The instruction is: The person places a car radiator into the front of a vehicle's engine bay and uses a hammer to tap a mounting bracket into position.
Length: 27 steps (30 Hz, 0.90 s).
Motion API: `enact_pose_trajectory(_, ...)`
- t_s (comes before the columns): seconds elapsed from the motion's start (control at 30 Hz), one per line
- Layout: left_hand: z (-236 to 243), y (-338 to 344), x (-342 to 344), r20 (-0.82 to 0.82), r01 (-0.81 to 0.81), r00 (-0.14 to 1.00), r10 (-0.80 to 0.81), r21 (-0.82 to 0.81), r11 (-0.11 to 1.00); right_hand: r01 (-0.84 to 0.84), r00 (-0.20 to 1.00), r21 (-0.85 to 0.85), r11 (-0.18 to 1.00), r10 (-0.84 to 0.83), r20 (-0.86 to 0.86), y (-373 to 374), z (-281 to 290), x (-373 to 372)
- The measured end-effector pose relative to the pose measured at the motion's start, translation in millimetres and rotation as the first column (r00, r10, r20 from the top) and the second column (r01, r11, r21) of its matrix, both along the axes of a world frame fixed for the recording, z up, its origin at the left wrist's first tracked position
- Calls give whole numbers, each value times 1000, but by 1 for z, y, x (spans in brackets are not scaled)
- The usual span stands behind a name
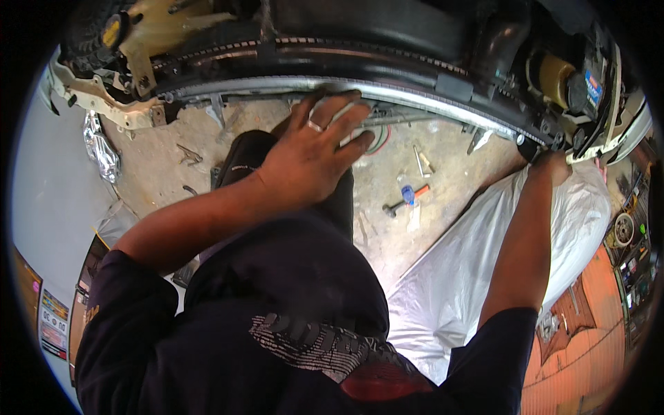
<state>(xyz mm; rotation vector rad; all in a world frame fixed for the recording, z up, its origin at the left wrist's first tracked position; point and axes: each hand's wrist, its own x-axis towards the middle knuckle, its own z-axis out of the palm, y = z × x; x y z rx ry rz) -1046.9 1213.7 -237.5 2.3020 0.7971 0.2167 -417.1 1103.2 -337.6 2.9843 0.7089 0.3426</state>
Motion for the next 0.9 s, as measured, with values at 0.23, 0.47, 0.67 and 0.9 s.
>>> enact_pose_trajectory(0.23,-9,-10,3,-48,-46,998,48,46,998,-134,977,-660,739,210,37,3,8,-11)
enact_pose_trajectory(0.47,-21,-10,10,-150,-81,985,90,66,995,-4,1000,-259,966,5,2,2,7,-11)
enact_pose_trajectory(0.67,-21,0,10,-154,-65,984,87,140,988,-140,988,-53,989,136,-74,-14,-11,21)
enact_pose_trajectory(0.9,-17,6,10,-203,-35,977,68,162,986,-176,975,-560,810,222,14,4,9,-1)
